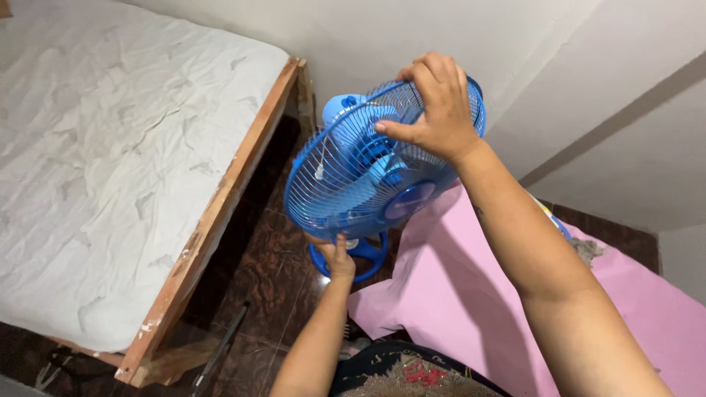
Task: The person disassembles two standing fans, removing the front grilles and blades. They then use a wipe to clean the interior of the fan grilles and blades, focusing on the mesh and central hub areas.
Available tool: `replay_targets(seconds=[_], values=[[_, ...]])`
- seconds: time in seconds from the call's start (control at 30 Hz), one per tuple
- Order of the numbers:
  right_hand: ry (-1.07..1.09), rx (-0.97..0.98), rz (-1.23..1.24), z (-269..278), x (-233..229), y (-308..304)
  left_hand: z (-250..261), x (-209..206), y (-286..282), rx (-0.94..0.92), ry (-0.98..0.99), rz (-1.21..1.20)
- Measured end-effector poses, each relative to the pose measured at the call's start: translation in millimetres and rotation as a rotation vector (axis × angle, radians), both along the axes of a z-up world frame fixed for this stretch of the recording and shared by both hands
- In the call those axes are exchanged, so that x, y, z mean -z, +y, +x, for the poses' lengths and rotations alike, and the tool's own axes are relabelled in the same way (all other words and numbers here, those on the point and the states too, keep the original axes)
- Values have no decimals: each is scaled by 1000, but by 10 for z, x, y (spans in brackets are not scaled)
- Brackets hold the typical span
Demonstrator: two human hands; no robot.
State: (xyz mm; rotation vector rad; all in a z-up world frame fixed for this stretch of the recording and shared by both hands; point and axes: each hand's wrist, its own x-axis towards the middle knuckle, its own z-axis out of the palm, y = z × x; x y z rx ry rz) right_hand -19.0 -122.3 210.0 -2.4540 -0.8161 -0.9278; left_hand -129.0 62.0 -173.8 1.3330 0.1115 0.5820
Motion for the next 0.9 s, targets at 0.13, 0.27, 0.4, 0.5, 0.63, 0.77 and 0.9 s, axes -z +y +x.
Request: replay_targets(seconds=[0.13,0.27,0.4,0.5,0.63,0.77,0.9], values=[[-29,69,-14,-36,-51,191,179,20,148,-39,-33,-5],[-36,130,-12,-93,-84,355,273,-30,371,4,-61,7],[-59,208,-2,-34,-121,497,588,-67,618,150,-141,-205],[-64,224,26,66,-129,582,793,-51,757,120,-107,-97],[-43,215,21,208,-96,568,852,5,712,163,-75,-142],[-6,193,17,237,-85,355,736,-14,506,92,-94,13],[-12,163,7,176,-27,226,591,-88,405,125,-71,28]])
